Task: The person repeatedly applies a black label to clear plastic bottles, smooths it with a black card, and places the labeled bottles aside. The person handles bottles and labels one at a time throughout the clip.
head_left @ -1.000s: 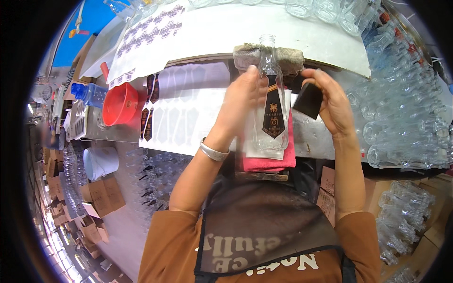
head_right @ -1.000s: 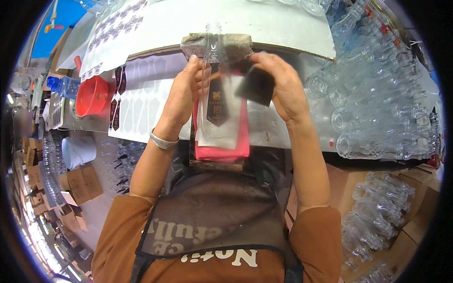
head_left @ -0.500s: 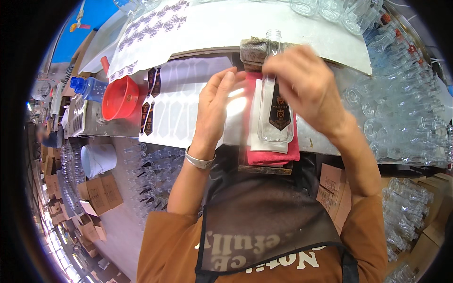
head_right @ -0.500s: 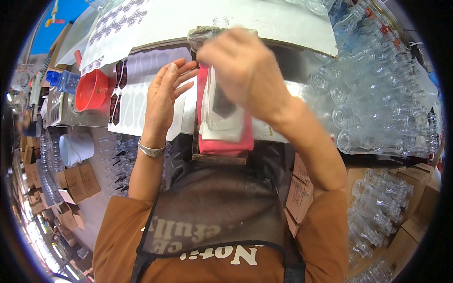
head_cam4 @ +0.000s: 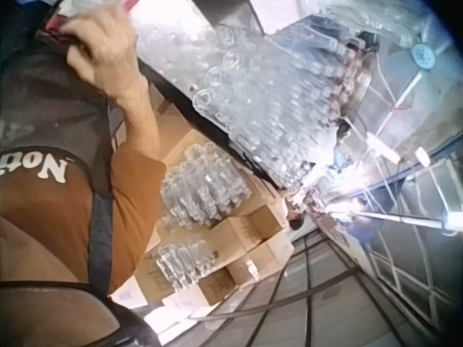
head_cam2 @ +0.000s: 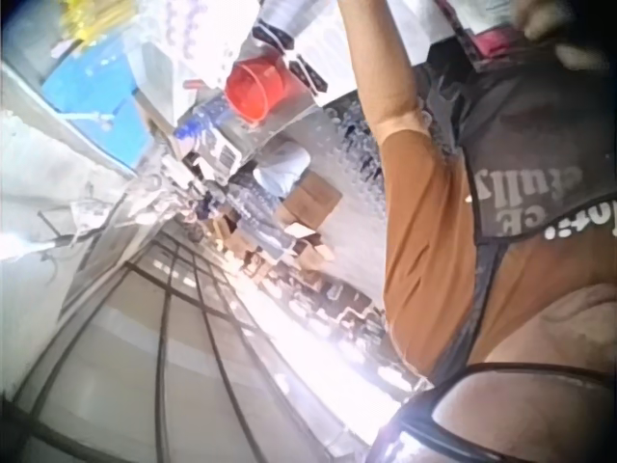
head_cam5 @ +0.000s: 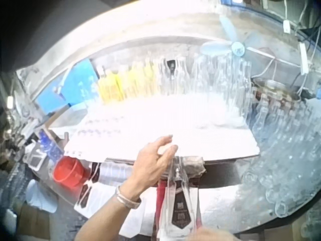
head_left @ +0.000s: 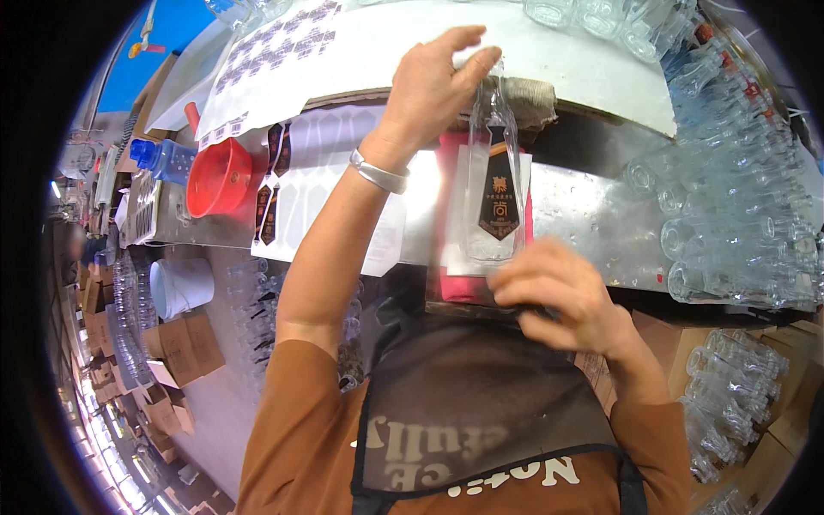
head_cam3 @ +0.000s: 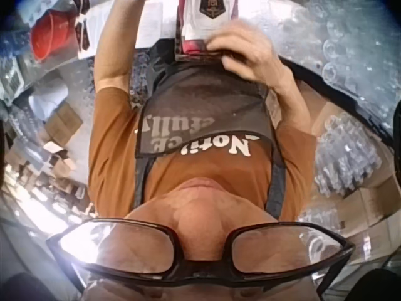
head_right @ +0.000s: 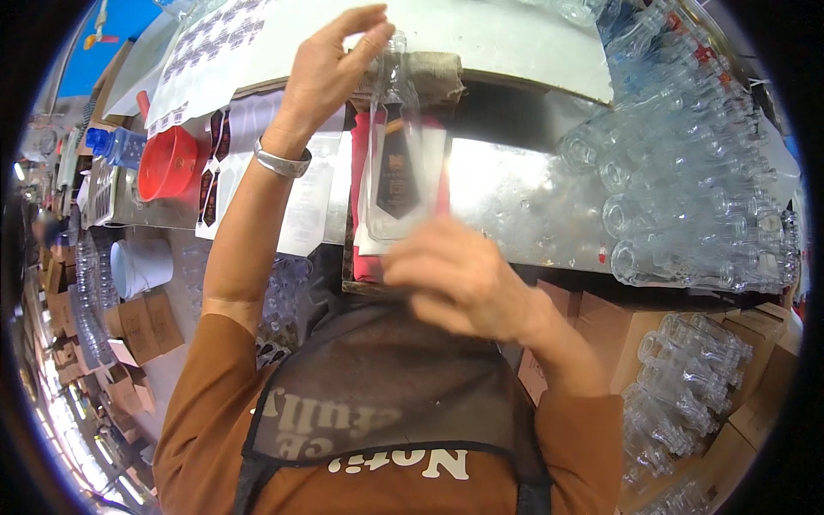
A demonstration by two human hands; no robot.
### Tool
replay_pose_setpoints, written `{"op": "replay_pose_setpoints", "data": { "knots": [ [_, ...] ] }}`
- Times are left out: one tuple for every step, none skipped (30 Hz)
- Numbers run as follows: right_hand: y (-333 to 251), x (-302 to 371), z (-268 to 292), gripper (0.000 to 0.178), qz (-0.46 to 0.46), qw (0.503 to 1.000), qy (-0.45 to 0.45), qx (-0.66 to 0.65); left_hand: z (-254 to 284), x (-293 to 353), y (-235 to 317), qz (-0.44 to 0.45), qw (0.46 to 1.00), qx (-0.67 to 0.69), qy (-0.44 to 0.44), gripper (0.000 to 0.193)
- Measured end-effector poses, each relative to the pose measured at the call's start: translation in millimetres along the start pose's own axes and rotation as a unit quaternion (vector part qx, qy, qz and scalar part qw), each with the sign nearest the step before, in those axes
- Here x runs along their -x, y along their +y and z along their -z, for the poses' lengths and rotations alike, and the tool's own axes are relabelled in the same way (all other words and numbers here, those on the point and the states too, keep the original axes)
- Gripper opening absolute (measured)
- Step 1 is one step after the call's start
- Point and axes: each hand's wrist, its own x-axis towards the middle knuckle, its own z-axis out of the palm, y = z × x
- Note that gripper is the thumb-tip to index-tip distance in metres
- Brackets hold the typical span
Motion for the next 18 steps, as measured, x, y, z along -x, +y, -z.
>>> {"op": "replay_pose_setpoints", "data": {
  "knots": [
    [-9, 10, 1, 0.031, -0.07, 0.996, -0.011, -0.052, 7, 6, -6, -0.039, 0.998, -0.01, 0.049, 0.051],
    [-15, 17, 6, 0.026, -0.143, 0.985, -0.015, -0.098, 17, 15, 11, 0.04, 0.997, 0.053, 0.033, 0.056],
    [-10, 23, 11, 0.026, -0.189, 0.975, 0.06, -0.096, 19, 24, 15, 0.012, 0.998, 0.049, 0.039, 0.062],
    [-1, 26, 15, 0.026, -0.233, 0.959, 0.132, -0.094, 23, 36, 17, -0.014, 0.998, 0.045, 0.046, 0.07],
    [6, 26, 17, 0.024, -0.297, 0.921, 0.222, -0.116, 30, 56, 25, -0.015, 0.999, 0.046, 0.012, 0.081],
    [19, 28, 22, 0.024, -0.317, 0.883, 0.27, -0.219, 34, 78, 35, -0.016, 0.999, 0.047, -0.022, 0.094],
    [35, 35, 22, 0.024, -0.315, 0.873, 0.292, -0.231, 31, 99, 44, -0.049, 0.997, 0.026, -0.058, 0.104],
    [43, 38, 20, 0.024, -0.311, 0.865, 0.308, -0.247, 32, 121, 54, -0.078, 0.993, -0.001, -0.088, 0.114],
    [45, 36, 14, 0.024, -0.299, 0.862, 0.313, -0.262, 29, 141, 60, -0.052, 0.994, -0.02, -0.099, 0.117],
    [45, 32, 5, 0.025, -0.29, 0.86, 0.317, -0.274, 22, 158, 62, -0.024, 0.993, -0.036, -0.107, 0.12],
    [43, 26, -1, 0.025, -0.28, 0.86, 0.32, -0.283, 18, 168, 60, 0.022, 0.992, -0.03, -0.12, 0.125],
    [35, 18, -1, 0.024, -0.264, 0.866, 0.302, -0.298, 14, 172, 56, 0.032, 0.994, -0.03, -0.104, 0.124],
    [28, 3, -4, 0.024, -0.231, 0.89, 0.3, -0.253, 10, 174, 53, 0.042, 0.995, -0.03, -0.088, 0.123],
    [22, -10, 0, 0.024, -0.198, 0.91, 0.301, -0.203, 8, 173, 51, 0.047, 0.996, -0.027, -0.075, 0.122],
    [26, -19, 10, 0.023, -0.137, 0.959, 0.236, -0.071, 7, 173, 50, 0.03, 0.996, -0.037, -0.069, 0.12],
    [33, -35, 12, 0.025, -0.06, 0.967, 0.245, -0.019, 6, 174, 48, 0.018, 0.997, -0.034, -0.07, 0.12],
    [39, -47, 16, 0.025, -0.014, 0.971, 0.231, 0.056, 5, 175, 44, 0.009, 0.997, -0.03, -0.07, 0.12],
    [41, -54, 18, 0.026, 0.03, 0.967, 0.216, 0.13, 4, 176, 43, -0.001, 0.997, -0.026, -0.071, 0.12]
  ]
}}
